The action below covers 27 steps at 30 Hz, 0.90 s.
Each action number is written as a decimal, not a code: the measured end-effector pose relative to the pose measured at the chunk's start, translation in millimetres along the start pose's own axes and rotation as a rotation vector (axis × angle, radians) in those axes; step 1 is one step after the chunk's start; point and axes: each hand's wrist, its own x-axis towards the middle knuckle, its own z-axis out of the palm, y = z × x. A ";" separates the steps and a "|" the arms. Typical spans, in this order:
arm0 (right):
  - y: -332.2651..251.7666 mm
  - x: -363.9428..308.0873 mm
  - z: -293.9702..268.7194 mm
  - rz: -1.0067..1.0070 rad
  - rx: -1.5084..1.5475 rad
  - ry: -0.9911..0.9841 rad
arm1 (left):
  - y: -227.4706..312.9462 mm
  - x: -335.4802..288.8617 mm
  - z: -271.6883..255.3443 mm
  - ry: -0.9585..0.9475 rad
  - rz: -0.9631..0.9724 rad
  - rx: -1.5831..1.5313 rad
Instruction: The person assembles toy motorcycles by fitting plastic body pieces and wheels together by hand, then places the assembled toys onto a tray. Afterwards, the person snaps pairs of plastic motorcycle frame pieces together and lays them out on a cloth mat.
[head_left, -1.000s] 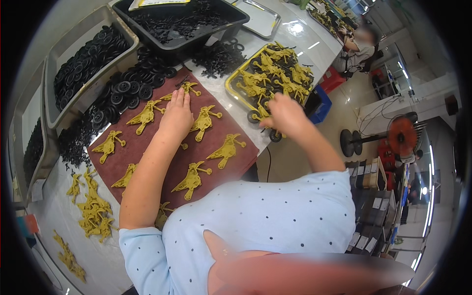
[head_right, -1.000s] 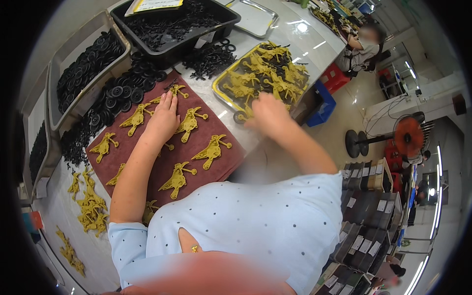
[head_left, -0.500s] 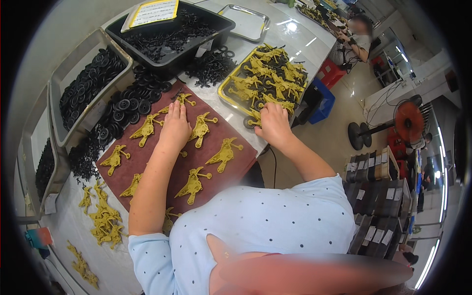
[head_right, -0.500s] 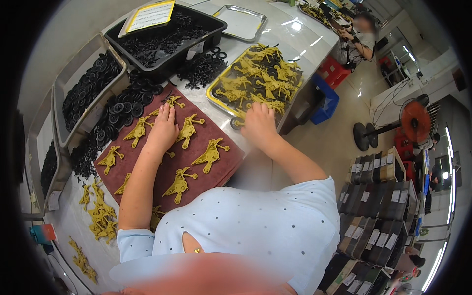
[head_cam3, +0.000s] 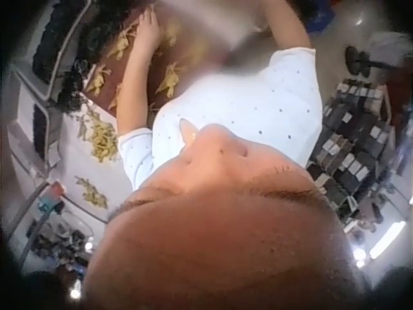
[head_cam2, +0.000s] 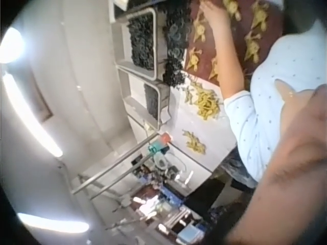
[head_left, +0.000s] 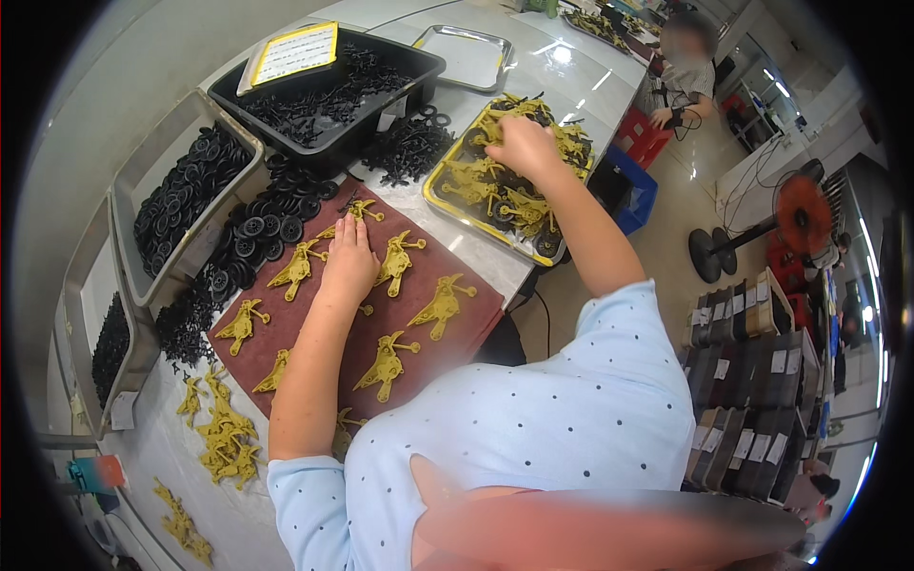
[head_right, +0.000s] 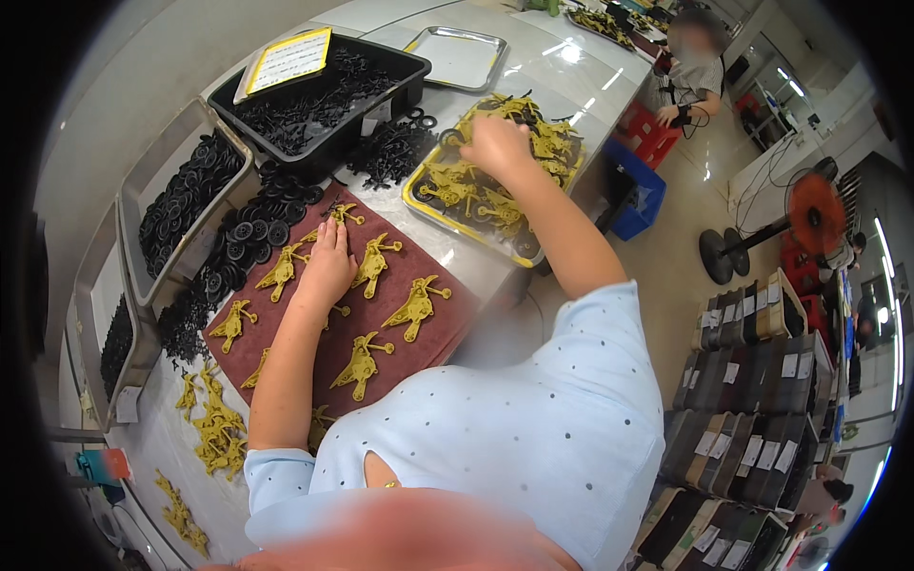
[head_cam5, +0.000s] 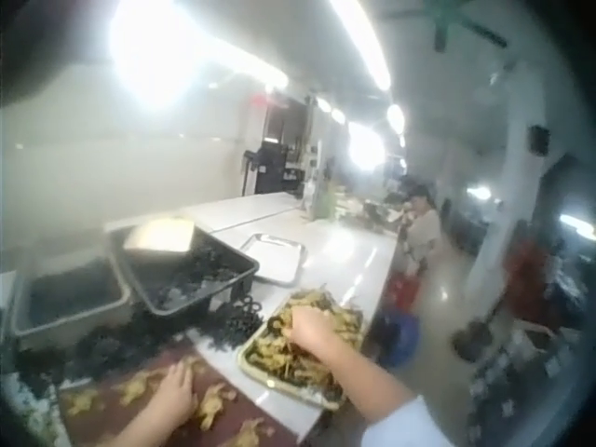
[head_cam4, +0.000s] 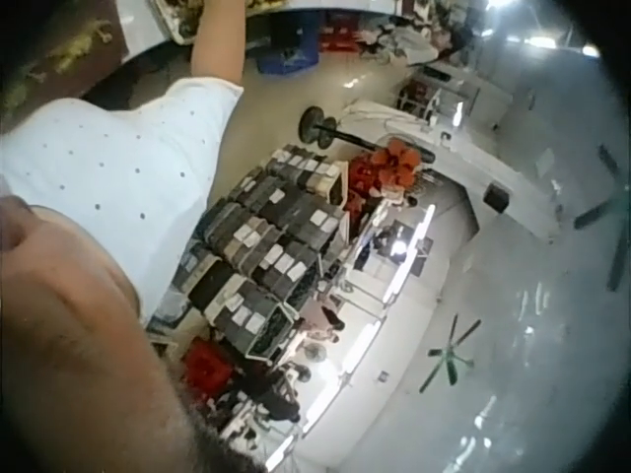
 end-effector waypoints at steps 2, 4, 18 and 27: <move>1.6 22.8 15.6 -0.024 -0.228 -0.149 | 1.1 1.2 -1.0 0.011 0.019 0.012; 2.9 33.2 32.0 -0.039 -0.240 -0.190 | 0.3 0.3 -0.8 0.016 0.023 0.002; 21.8 33.3 23.3 0.035 0.028 -0.228 | 1.6 -1.2 -6.7 -0.007 0.031 -0.005; 17.5 22.5 11.9 -0.176 0.042 -0.155 | -3.5 -8.2 -7.6 0.026 -0.007 -0.026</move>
